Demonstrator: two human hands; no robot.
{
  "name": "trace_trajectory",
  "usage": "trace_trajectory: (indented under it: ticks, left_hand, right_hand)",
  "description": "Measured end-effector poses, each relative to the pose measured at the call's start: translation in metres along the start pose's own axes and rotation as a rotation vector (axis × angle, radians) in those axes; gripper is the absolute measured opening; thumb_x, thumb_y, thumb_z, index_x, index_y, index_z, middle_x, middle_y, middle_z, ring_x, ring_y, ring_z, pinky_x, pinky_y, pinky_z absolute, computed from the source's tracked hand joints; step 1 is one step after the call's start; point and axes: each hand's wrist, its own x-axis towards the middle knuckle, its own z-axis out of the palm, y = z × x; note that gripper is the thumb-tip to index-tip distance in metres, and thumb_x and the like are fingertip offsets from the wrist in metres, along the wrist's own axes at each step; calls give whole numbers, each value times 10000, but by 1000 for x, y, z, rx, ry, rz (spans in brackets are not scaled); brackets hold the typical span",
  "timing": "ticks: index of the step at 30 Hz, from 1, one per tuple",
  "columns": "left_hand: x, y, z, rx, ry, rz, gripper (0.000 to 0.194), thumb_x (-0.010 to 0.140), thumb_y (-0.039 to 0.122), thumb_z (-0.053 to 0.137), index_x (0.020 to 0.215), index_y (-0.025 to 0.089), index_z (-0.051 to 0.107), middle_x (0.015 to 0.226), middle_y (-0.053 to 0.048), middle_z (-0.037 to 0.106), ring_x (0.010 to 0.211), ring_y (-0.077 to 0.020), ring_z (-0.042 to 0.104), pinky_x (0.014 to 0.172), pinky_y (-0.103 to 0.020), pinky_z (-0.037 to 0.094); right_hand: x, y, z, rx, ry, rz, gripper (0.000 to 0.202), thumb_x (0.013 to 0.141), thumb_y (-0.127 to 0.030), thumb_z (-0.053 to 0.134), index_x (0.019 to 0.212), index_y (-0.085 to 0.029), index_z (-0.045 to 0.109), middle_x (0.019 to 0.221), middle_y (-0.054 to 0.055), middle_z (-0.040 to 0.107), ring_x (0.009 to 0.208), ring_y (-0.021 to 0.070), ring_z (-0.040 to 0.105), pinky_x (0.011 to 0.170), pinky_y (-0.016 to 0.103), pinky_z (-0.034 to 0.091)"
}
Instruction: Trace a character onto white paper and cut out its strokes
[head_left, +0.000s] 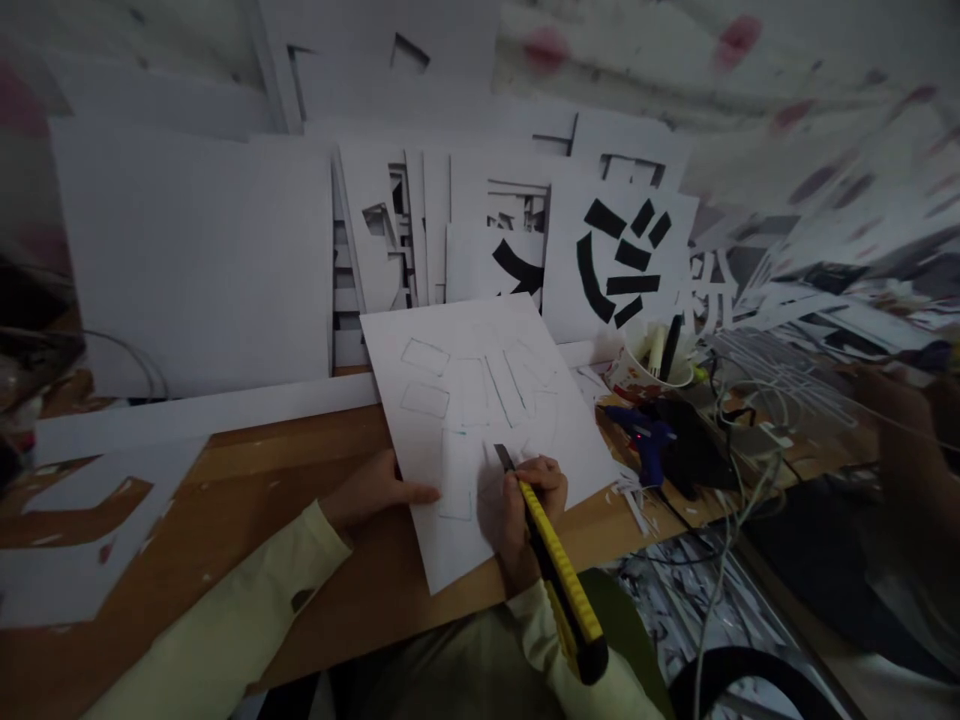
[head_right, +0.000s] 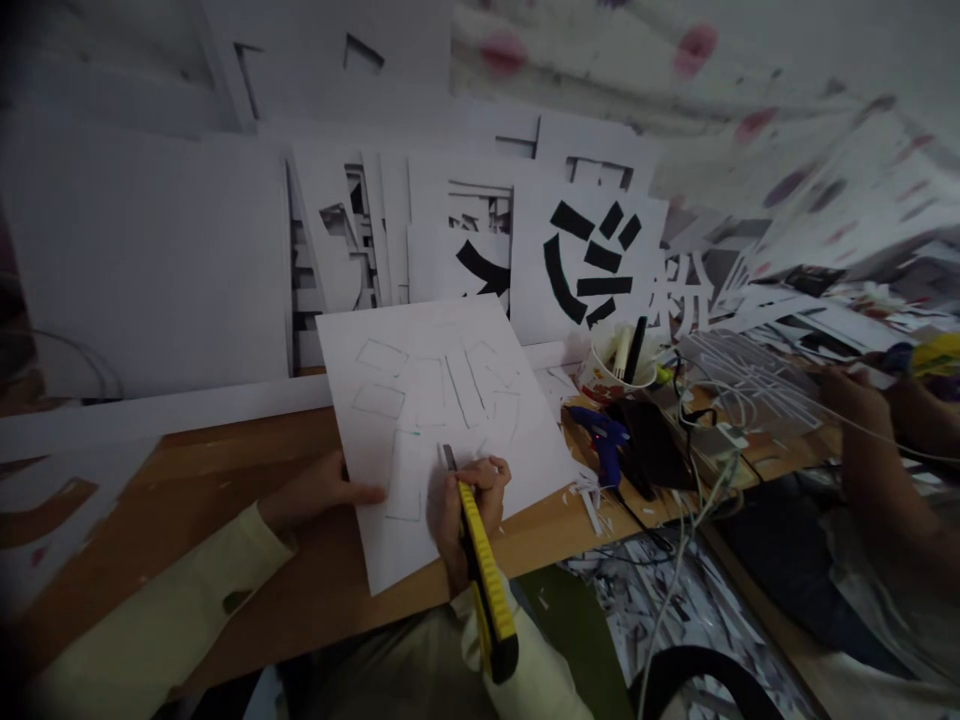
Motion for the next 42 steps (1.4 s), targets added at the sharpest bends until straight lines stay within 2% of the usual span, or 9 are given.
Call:
trace_trajectory:
  ticks: [7,13,17,24,33,38,42]
  left_hand:
    - [-6,1,0,-20,-77,27,587,600,316,875,1127,208,642,1231,-130,707,1149,-343,642,942,-495,535]
    - [-4,-5,0,-62,-49,27,596,586,311,876,1119,194,636,1191,-134,704,1149,-357,628,970,-521,507]
    - [-4,-7,1,-51,-31,31,622,590,326,877,1135,190,611,1218,-140,682,1161,-356,613,980,-522,499]
    - [-5,-6,3,37,-61,37,605,666,404,832,1162,168,579,1233,-150,670,1145,-348,612,976,-532,503]
    - [-4,-5,2,14,-93,29,623,642,371,858,1179,192,598,1265,-137,670,1179,-356,602,995,-542,485]
    - [-3,-6,4,-22,-68,23,631,618,364,865,1161,183,601,1241,-140,674,1170,-359,602,983,-532,490]
    - [-3,-8,3,-13,-73,22,607,623,381,860,1140,183,611,1223,-134,682,1151,-353,610,978,-526,497]
  right_hand:
    - [-1,2,-1,-67,7,0,119,847,-306,606,827,-249,503,780,-26,449,859,204,508,964,454,389]
    - [-1,0,0,-74,-20,33,119,858,-321,582,838,-251,487,788,-24,456,824,198,506,904,438,413]
    - [-1,3,0,-52,-42,-6,105,861,-300,589,847,-248,499,790,-32,446,789,184,489,900,422,402]
    - [-3,6,0,-31,2,-8,142,839,-310,627,815,-240,506,793,-38,452,815,181,488,932,425,384]
    - [0,0,-5,-26,-88,-100,82,869,-188,595,876,-244,536,775,-51,482,772,165,502,947,426,361]
    - [5,0,-2,-8,-81,-131,108,858,-174,601,846,-243,519,745,-54,454,721,160,469,858,387,382]
    - [4,3,-1,5,-66,-115,101,848,-191,616,839,-245,531,748,-51,471,734,163,475,879,396,382]
